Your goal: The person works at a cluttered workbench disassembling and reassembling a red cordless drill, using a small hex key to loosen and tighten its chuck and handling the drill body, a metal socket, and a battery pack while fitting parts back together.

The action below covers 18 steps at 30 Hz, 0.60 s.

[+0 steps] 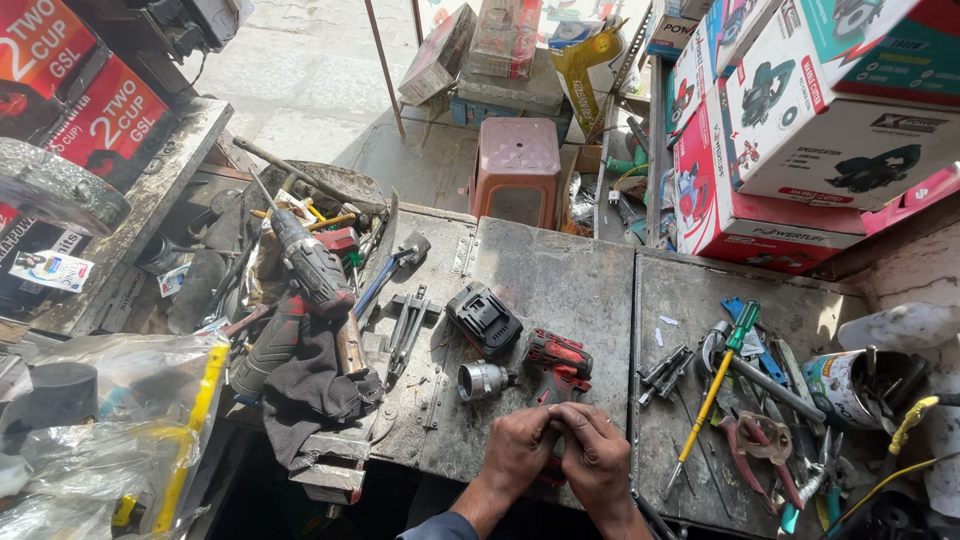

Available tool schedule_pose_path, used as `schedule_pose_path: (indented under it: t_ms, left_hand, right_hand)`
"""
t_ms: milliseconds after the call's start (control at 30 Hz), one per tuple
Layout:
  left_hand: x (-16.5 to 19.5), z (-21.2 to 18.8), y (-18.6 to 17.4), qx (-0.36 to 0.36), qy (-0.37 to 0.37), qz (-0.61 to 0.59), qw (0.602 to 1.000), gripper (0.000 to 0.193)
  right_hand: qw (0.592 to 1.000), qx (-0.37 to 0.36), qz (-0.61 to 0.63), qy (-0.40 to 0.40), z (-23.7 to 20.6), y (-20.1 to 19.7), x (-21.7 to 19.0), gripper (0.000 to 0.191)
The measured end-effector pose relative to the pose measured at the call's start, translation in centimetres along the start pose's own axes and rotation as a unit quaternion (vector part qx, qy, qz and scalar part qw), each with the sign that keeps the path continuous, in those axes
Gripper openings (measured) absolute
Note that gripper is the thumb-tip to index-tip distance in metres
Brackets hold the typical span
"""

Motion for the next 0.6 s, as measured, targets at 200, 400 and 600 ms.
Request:
schedule_pose_path:
  t_ms: [200,400,600]
  left_hand:
    - [0.1,-0.1,0.1,0.015,-0.005,0.011,1.000,0.015]
    - [-0.2,0.1,0.3,-0.070,-0.074,0.075,0.992,0.021]
    - [1.8,-0.4,-0.3,-0.040,0.029,-0.079,0.996,0.046]
  right_hand:
    - [0.999,-0.025,0.031,0.036,-0.1,-0.4,0.5,0.035]
    - [0.998,-0.025,0.042,0.050,-0.4,-0.9,0.2,0.031]
    - [0.999,0.004,0.048,0.012,-1.0,-0.3,0.1,0.033]
Point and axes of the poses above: each hand's wrist, its own z-axis towards the middle knuckle, its own y-axis out of the palm, x = y × z, the point moved 5 cm from there along z, towards the middle knuckle, and after that the axes turned 1 degree about -x, right-handed, at the moved point
